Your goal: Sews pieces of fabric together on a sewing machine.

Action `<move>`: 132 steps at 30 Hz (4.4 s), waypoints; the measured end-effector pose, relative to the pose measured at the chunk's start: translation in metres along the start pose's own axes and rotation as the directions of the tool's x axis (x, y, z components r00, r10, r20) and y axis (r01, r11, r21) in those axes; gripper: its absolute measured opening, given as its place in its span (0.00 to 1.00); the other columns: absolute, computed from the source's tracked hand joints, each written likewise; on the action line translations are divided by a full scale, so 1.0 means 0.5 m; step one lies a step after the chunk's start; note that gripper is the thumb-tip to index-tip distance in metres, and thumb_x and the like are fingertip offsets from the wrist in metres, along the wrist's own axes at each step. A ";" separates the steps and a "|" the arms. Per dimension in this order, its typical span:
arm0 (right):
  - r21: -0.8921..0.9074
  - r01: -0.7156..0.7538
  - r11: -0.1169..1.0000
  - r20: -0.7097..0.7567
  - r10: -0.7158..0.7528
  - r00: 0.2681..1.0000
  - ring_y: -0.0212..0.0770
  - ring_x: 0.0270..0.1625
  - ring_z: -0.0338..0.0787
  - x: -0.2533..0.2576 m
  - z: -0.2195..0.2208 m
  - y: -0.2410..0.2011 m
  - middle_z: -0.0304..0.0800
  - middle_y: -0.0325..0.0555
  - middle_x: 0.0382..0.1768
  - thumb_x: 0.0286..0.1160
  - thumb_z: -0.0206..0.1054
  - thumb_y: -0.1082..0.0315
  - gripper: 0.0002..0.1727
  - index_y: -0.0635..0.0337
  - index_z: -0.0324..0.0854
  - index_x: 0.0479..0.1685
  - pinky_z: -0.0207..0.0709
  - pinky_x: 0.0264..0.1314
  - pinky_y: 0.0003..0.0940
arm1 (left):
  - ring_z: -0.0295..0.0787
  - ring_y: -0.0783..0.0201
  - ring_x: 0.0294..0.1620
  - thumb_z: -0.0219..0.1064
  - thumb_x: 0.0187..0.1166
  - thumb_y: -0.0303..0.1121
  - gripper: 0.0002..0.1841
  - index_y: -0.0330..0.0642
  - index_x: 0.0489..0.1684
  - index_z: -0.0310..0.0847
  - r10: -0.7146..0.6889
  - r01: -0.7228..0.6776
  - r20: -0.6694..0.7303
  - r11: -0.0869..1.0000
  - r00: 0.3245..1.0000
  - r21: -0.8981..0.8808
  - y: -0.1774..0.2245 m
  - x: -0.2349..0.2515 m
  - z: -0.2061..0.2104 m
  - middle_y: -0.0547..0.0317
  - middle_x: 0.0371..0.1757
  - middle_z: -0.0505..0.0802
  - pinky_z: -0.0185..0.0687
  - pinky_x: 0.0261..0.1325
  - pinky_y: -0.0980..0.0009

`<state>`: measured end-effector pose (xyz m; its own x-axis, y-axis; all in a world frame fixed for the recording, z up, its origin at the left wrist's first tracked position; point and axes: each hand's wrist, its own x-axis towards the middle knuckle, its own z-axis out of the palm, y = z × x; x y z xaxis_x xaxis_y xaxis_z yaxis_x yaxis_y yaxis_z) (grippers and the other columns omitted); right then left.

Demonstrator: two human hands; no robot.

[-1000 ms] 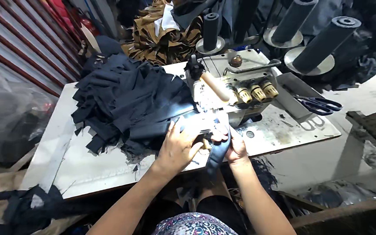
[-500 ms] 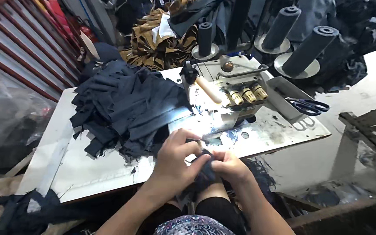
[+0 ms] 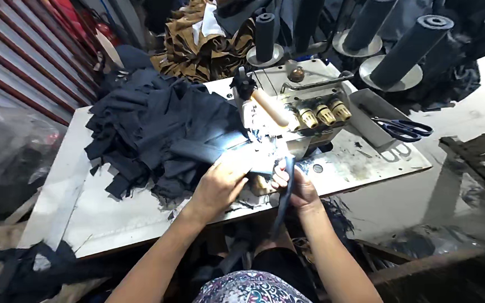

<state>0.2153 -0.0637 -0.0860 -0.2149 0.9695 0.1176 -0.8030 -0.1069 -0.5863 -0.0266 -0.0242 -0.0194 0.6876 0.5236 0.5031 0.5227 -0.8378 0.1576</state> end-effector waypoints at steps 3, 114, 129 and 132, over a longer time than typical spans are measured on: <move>0.119 0.039 0.992 -0.013 -0.037 0.999 0.29 0.27 0.85 0.003 -0.006 -0.019 0.82 0.33 0.24 0.84 0.61 0.57 0.12 0.52 0.86 0.44 0.85 0.39 0.25 | 0.80 0.47 0.79 0.61 0.84 0.45 0.21 0.43 0.66 0.87 -0.101 0.097 0.048 0.992 0.994 0.078 0.013 -0.007 -0.005 0.51 0.69 0.91 0.69 0.83 0.42; -0.246 0.132 0.960 0.523 0.017 0.852 0.22 0.34 0.91 -0.050 0.139 -0.017 0.94 0.29 0.34 0.85 0.64 0.53 0.13 0.48 0.91 0.45 0.85 0.36 0.20 | 0.87 0.66 0.66 0.76 0.72 0.44 0.13 0.48 0.21 0.86 -0.323 0.253 -0.122 0.883 0.939 -0.396 0.124 0.029 -0.130 0.64 0.55 0.93 0.87 0.65 0.64; 0.182 -0.017 0.983 -0.011 0.019 1.000 0.27 0.19 0.82 0.005 0.006 -0.007 0.78 0.32 0.14 0.87 0.57 0.57 0.17 0.55 0.85 0.35 0.83 0.33 0.24 | 0.90 0.52 0.65 0.61 0.84 0.40 0.18 0.43 0.62 0.90 -0.076 0.076 0.006 0.997 0.997 0.024 0.022 -0.011 -0.002 0.53 0.57 0.95 0.76 0.79 0.48; 0.223 0.025 0.975 0.019 -0.030 0.999 0.26 0.17 0.78 0.012 -0.004 -0.020 0.72 0.29 0.13 0.88 0.56 0.57 0.17 0.56 0.83 0.36 0.79 0.30 0.22 | 0.92 0.50 0.60 0.61 0.84 0.44 0.20 0.42 0.63 0.89 -0.069 0.071 -0.018 0.993 0.997 0.093 0.039 -0.011 -0.005 0.51 0.53 0.94 0.80 0.73 0.49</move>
<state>0.2230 -0.0564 -0.0813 -0.2015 0.9678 0.1507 -0.9118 -0.1291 -0.3899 -0.0214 -0.0439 -0.0171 0.6405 0.5773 0.5064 0.6144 -0.7808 0.1130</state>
